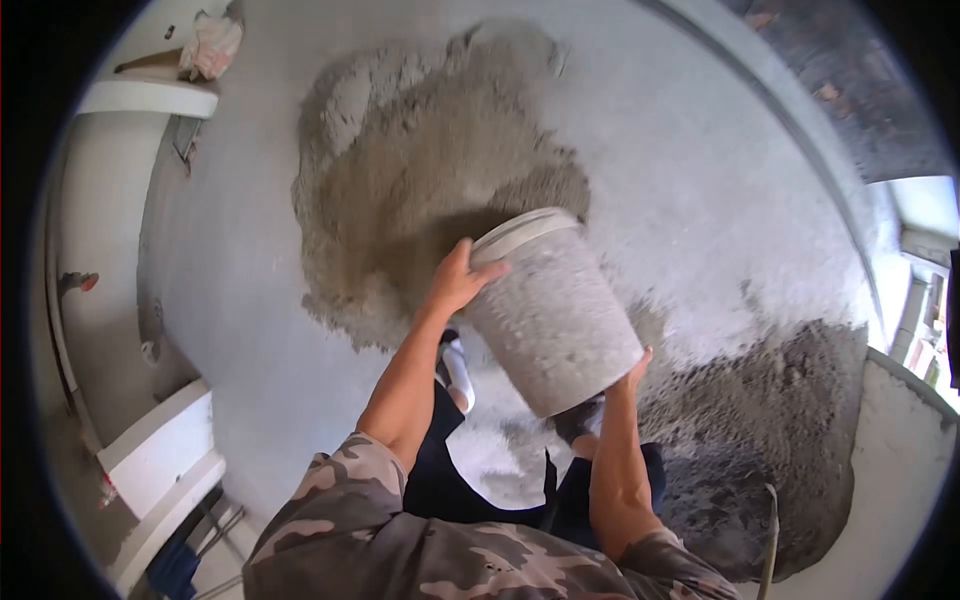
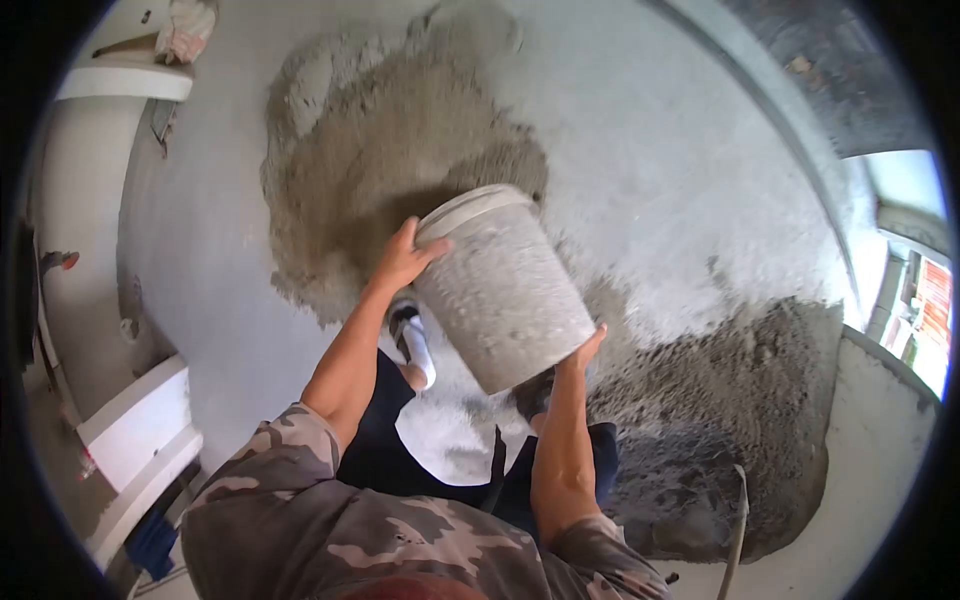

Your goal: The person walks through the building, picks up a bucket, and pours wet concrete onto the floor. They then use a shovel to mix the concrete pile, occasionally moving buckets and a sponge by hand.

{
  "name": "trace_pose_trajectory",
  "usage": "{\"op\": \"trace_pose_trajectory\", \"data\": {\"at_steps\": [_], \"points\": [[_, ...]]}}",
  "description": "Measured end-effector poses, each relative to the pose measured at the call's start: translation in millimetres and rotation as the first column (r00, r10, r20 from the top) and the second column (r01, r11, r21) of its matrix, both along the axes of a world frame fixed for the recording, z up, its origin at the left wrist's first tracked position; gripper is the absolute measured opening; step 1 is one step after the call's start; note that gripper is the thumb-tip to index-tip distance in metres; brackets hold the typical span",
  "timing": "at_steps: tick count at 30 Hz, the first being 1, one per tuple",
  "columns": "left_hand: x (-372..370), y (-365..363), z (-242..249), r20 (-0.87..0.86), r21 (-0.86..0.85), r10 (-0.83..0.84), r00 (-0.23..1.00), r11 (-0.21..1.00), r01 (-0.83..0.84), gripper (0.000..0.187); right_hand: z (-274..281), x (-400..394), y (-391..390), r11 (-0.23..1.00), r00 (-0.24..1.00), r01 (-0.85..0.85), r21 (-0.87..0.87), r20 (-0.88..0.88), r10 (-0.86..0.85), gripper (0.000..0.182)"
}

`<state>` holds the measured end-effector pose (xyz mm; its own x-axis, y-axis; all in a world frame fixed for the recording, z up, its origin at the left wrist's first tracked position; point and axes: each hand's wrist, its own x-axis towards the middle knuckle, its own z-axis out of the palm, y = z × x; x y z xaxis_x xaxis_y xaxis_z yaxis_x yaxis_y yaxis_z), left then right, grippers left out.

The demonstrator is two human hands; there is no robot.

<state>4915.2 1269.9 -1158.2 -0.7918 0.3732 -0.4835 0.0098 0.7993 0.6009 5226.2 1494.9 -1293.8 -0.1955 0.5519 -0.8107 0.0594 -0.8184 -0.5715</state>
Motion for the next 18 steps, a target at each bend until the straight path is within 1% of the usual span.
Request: {"op": "trace_pose_trajectory", "data": {"at_steps": [1,2,3,4,5,6,7,8,9,10,11,12,14,15,16,18], "points": [[-6.8,-11.8,2.1,0.006,0.003,0.083,0.997,0.997,-0.083,0.097,24.4,-17.8,5.5,0.998,0.999,-0.013,0.067,0.05,0.009,0.065],[-20.1,-16.6,3.6,-0.036,0.04,0.091,0.995,0.995,-0.09,0.097,51.2,-38.9,11.5,0.992,0.996,-0.029,0.124,0.092,0.017,0.065],[-29.2,-27.4,3.9,0.022,0.035,0.116,0.993,0.993,-0.117,0.1,72.3,-56.1,12.9,0.985,0.992,-0.052,0.164,0.12,0.033,0.066],[-27.0,-43.4,8.3,0.106,0.008,0.139,0.985,0.99,-0.14,0.103,101.3,-74.9,10.2,0.984,0.992,-0.067,0.164,0.118,0.048,0.066],[-26.9,-44.5,28.2,0.073,-0.007,0.23,0.971,0.973,-0.23,0.104,125.1,-91.9,7.5,0.947,0.951,-0.183,0.264,0.292,0.103,0.066],[-32.3,-54.7,31.7,0.078,-0.007,0.247,0.966,0.969,-0.247,0.104,143.6,-114.4,7.2,0.885,0.883,-0.31,0.348,0.449,0.133,0.066],[-41.3,-63.3,32.2,0.043,0.022,0.266,0.963,0.963,-0.267,0.102,160.7,-131.5,7.3,0.862,0.874,-0.376,0.338,0.439,0.209,0.069],[-50.5,-67.9,42.4,0.006,0.054,0.29,0.957,0.956,-0.29,0.099,169.6,-142.6,7.9,0.853,0.873,-0.389,0.349,0.436,0.219,0.069],[-63.8,-74.1,52.7,-0.003,0.071,0.311,0.95,0.948,-0.31,0.099,177.1,-159.2,11.4,0.804,0.844,-0.48,0.351,0.436,0.313,0.07],[-72.1,-84.5,63.3,0.098,0.127,0.33,0.939,0.932,-0.341,0.097,181.2,-170.1,11.1,0.751,0.805,-0.562,0.345,0.437,0.402,0.071],[-77.3,-95.4,78.8,0.211,0.173,0.336,0.918,0.911,-0.374,0.094,222.5,-199.4,-8.1,0.72,0.789,-0.573,0.391,0.502,0.356,0.071],[-85.1,-101.7,94.1,0.212,0.174,0.349,0.913,0.906,-0.387,0.094,233.0,-215.0,-11.6,0.711,0.783,-0.584,0.391,0.503,0.366,0.071],[-111.1,-114.5,122.8,0.316,0.234,0.407,0.857,0.842,-0.486,0.089,250.5,-249.6,-21.2,0.515,0.655,-0.74,0.432,0.634,0.41,0.072],[-123.9,-123.3,128.5,0.303,0.236,0.43,0.85,0.83,-0.505,0.089,261.3,-266.6,-26.4,0.461,0.647,-0.758,0.461,0.624,0.439,0.074],[-133.6,-132.3,132.5,0.276,0.263,0.445,0.852,0.818,-0.512,0.088,272.5,-282.9,-31.4,0.443,0.64,-0.767,0.465,0.615,0.461,0.074],[-140.9,-149.6,148.6,0.244,0.284,0.482,0.841,0.794,-0.538,0.086,307.5,-309.6,-45.6,0.372,0.597,-0.802,0.467,0.659,0.459,0.074]]}}
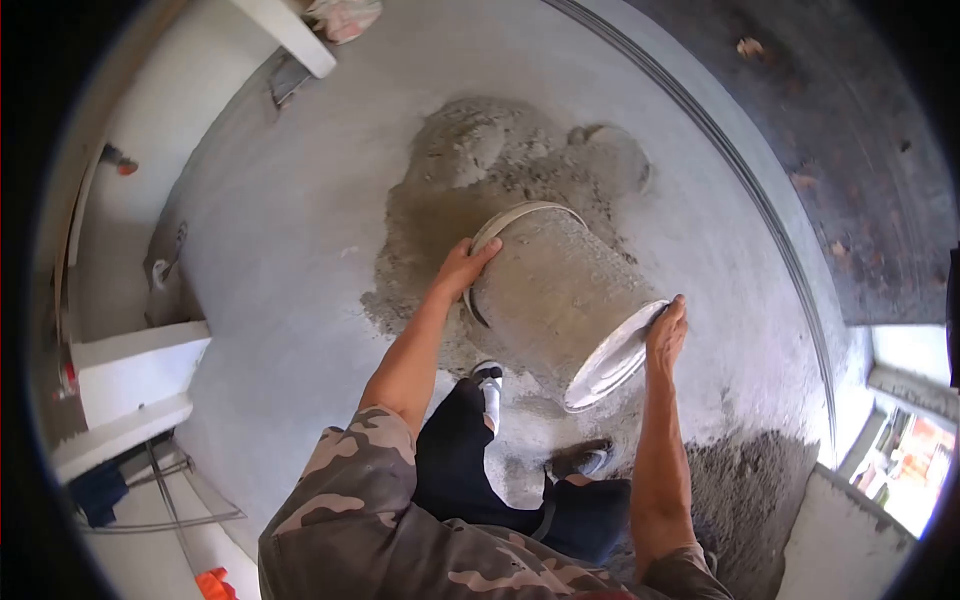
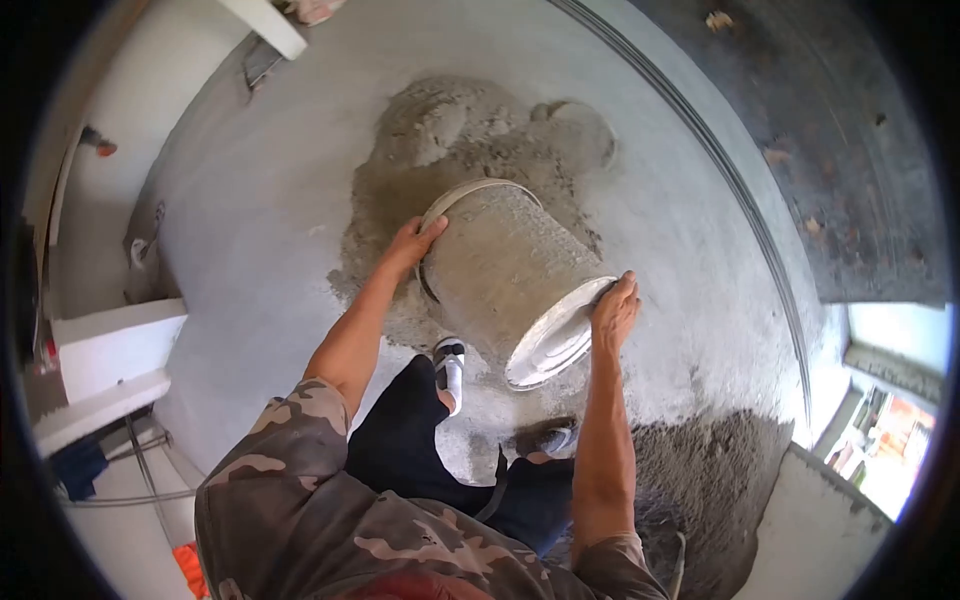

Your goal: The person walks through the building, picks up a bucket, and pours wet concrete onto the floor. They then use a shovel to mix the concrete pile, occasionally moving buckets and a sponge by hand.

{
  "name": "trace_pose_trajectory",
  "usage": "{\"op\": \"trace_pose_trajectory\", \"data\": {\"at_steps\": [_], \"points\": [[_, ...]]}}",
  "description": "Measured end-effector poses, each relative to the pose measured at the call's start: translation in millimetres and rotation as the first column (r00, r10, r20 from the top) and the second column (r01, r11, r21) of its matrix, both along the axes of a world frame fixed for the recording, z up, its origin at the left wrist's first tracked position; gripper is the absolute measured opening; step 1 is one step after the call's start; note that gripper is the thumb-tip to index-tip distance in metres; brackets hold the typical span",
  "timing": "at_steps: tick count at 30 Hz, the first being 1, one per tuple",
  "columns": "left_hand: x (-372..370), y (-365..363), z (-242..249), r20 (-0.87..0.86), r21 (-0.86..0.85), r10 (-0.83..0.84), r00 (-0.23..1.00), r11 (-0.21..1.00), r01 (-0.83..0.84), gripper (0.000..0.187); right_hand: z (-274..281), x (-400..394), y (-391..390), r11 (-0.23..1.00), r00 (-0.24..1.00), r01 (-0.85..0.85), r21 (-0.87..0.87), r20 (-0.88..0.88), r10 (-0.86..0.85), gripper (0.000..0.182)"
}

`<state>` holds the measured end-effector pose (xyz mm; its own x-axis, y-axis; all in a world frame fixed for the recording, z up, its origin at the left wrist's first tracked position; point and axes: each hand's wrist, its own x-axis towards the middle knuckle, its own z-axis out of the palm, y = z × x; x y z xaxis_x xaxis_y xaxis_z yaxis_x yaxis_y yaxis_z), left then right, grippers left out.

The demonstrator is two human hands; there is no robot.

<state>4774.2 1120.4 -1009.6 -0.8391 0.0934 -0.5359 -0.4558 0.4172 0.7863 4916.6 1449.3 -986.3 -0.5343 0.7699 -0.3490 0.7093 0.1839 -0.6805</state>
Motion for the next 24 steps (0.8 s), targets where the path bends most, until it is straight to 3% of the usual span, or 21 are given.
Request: {"op": "trace_pose_trajectory", "data": {"at_steps": [2,6,8,11,13,14,16,18,19,20,21,22,23,24], "points": [[-9.1,-8.8,21.6,0.148,0.088,0.074,0.986,0.992,-0.088,0.085,45.4,-23.6,-15.7,0.995,0.999,-0.045,0.09,-0.008,0.046,0.072],[-15.7,-19.9,34.8,0.218,0.249,0.19,0.957,0.938,-0.243,0.081,168.3,-88.4,-41.1,0.874,0.957,-0.233,0.427,-0.06,0.284,0.066],[-15.1,-14.6,73.7,0.292,0.566,0.191,0.937,0.756,-0.33,0.077,238.6,-112.4,-58.3,0.736,0.902,-0.248,0.63,-0.127,0.413,0.059],[-15.6,-12.6,121.7,0.151,0.659,0.266,0.952,0.691,-0.297,0.073,330.6,-117.6,-84.1,0.595,0.81,-0.218,0.773,-0.197,0.553,0.038],[-8.1,-22.4,171.3,0.123,0.581,0.265,0.956,0.762,-0.286,0.079,362.6,-99.1,-87.9,0.611,0.773,-0.204,0.765,-0.258,0.58,0.041],[-1.5,-29.4,187.1,0.097,0.56,0.27,0.958,0.781,-0.277,0.079,364.1,-90.8,-84.9,0.597,0.762,-0.118,0.794,-0.313,0.567,0.04],[19.3,-52.5,216.2,0.058,0.522,0.296,0.953,0.805,-0.282,0.08,355.1,-70.5,-70.8,0.672,0.763,-0.107,0.733,-0.373,0.528,0.049],[44.3,-80.8,242.9,0.04,0.517,0.128,0.991,0.846,-0.13,0.082,307.0,-53.9,-46.3,0.782,0.786,-0.153,0.604,-0.406,0.467,0.054],[57.7,-97.8,258.1,0.036,0.509,0.145,0.989,0.849,-0.143,0.082,309.0,-37.5,-60.3,0.87,0.833,-0.266,0.416,-0.355,0.424,0.058],[67.3,-116.9,276.0,0.046,0.425,0.097,0.994,0.899,-0.107,0.083,260.4,-28.4,-42.4,0.915,0.832,-0.287,0.283,-0.4,0.384,0.06],[74.3,-137.4,288.6,0.059,0.341,0.05,0.997,0.938,-0.067,0.083,221.4,-11.6,-46.5,0.928,0.828,-0.254,0.273,-0.435,0.355,0.06],[80.3,-159.6,290.8,0.049,0.342,0.062,0.997,0.937,-0.075,0.083,203.1,10.3,-61.7,0.926,0.808,-0.35,0.14,-0.455,0.374,0.061],[86.5,-186.1,285.7,-0.053,0.202,0.08,0.995,0.977,-0.068,0.079,204.3,30.3,-98.5,0.92,0.793,-0.391,-0.043,-0.524,0.312,0.064],[93.4,-216.5,284.8,-0.146,0.056,0.081,0.986,0.996,-0.074,0.076,218.3,53.9,-126.7,0.892,0.867,-0.448,-0.058,-0.271,0.418,0.065]]}}
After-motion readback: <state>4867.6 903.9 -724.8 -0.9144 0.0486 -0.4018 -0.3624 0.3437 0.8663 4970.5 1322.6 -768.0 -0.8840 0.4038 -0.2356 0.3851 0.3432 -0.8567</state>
